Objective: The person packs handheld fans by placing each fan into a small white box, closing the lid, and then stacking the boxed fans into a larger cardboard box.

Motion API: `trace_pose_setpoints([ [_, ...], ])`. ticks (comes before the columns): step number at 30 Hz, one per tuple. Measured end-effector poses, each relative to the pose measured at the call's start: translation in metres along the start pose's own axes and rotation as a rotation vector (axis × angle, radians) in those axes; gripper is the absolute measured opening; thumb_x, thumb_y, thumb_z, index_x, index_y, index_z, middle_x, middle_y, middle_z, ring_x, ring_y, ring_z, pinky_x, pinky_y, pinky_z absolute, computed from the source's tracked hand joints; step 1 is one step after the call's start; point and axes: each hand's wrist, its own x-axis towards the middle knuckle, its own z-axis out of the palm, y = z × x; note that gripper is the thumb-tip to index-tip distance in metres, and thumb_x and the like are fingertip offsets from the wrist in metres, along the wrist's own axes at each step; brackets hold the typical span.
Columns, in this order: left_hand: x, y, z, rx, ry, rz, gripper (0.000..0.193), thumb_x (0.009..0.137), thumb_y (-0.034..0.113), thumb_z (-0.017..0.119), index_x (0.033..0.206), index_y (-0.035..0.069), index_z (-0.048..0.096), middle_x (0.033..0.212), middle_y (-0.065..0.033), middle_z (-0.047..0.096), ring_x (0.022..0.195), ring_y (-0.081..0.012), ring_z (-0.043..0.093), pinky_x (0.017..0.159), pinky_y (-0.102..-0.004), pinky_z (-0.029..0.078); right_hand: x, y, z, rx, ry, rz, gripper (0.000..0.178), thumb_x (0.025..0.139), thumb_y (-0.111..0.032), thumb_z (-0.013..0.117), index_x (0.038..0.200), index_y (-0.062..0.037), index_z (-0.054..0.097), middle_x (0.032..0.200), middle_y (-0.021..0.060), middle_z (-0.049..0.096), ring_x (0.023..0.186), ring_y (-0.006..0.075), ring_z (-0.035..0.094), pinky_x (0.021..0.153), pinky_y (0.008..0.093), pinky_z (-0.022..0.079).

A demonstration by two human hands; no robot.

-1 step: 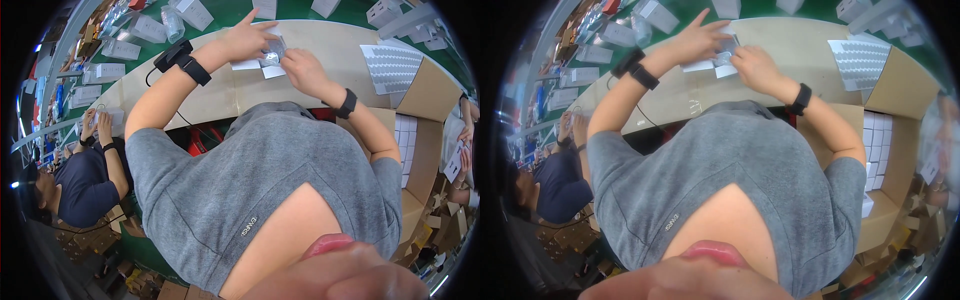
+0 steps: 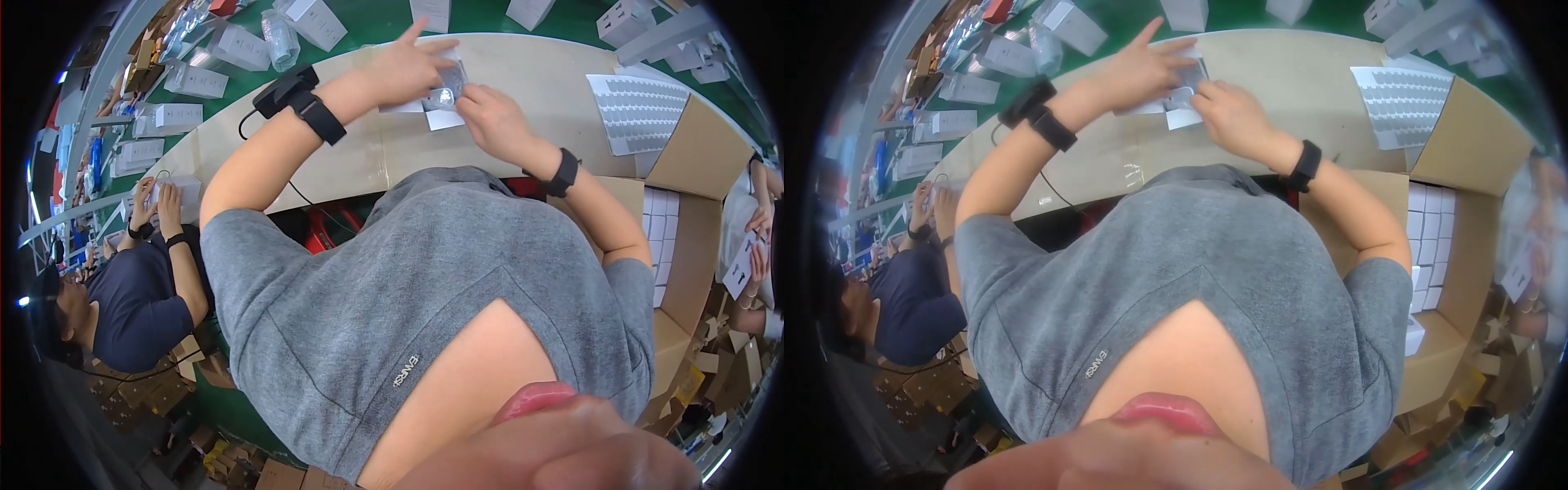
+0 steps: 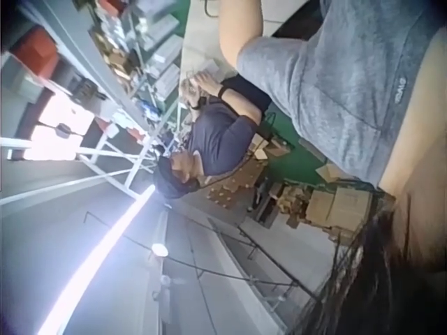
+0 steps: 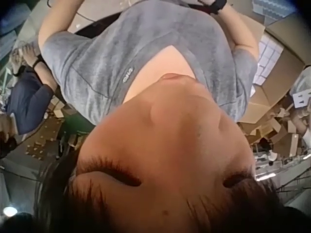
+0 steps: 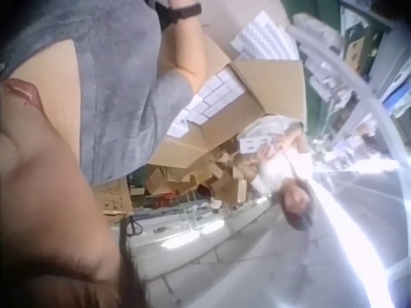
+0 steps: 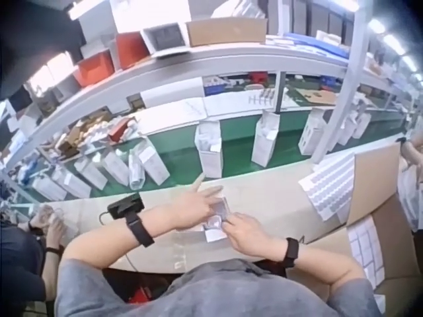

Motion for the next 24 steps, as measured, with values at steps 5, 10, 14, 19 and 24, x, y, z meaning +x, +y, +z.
trace_pose_setpoints([
  [5, 0.005, 0.028, 0.0, 0.125, -0.18, -0.121, 0.017, 0.068, 0.021, 0.062, 0.076, 0.007, 0.067, 0.125, -0.0006, 0.048, 0.128, -0.0203, 0.027, 0.105, -0.0546, 0.012, -0.002, 0.003, 0.006, 0.25, 0.07, 0.16, 0.008, 0.076, -0.012, 0.057, 0.083, -0.0068, 0.055, 0.081, 0.011, 0.057, 0.073, 0.0276, 0.054, 0.061, 0.0364, 0.043],
  [10, -0.007, 0.019, 0.014, -0.141, -0.121, -0.198, 0.024, 0.069, 0.025, 0.064, 0.082, 0.006, 0.067, 0.124, -0.0018, 0.048, 0.13, -0.0206, 0.024, 0.104, -0.054, 0.013, 0.025, 0.023, -0.01, 0.323, -0.268, 0.328, 0.012, 0.077, -0.017, 0.058, 0.086, -0.0096, 0.058, 0.074, 0.0103, 0.06, 0.068, 0.0272, 0.056, 0.06, 0.0365, 0.044],
  [14, -0.008, 0.02, 0.02, -0.191, -0.076, -0.216, 0.029, 0.068, 0.031, 0.064, 0.086, 0.008, 0.068, 0.124, -0.002, 0.048, 0.129, -0.0193, 0.025, 0.104, -0.0513, 0.016, 0.05, 0.025, -0.021, 0.17, -0.338, 0.138, 0.019, 0.072, -0.02, 0.062, 0.089, -0.011, 0.06, 0.073, 0.0097, 0.062, 0.066, 0.0267, 0.059, 0.06, 0.0361, 0.045],
  [19, -0.005, 0.027, 0.011, -0.167, -0.079, -0.249, 0.034, 0.066, 0.038, 0.065, 0.086, 0.011, 0.069, 0.122, -0.0017, 0.05, 0.127, -0.0179, 0.028, 0.104, -0.0477, 0.019, 0.074, 0.018, -0.034, 0.003, -0.717, 0.061, 0.024, 0.068, -0.022, 0.065, 0.089, -0.0113, 0.062, 0.075, 0.0094, 0.063, 0.07, 0.0263, 0.06, 0.061, 0.0366, 0.045],
  [24, -0.008, 0.029, 0.001, -0.183, -0.076, -0.27, 0.036, 0.064, 0.038, 0.067, 0.085, 0.01, 0.069, 0.122, -0.0046, 0.049, 0.126, -0.0185, 0.03, 0.102, -0.0467, 0.023, 0.08, 0.014, -0.039, -0.134, -0.745, -0.073, 0.026, 0.066, -0.025, 0.068, 0.086, -0.0089, 0.063, 0.075, 0.0111, 0.062, 0.075, 0.0271, 0.06, 0.064, 0.0372, 0.046],
])
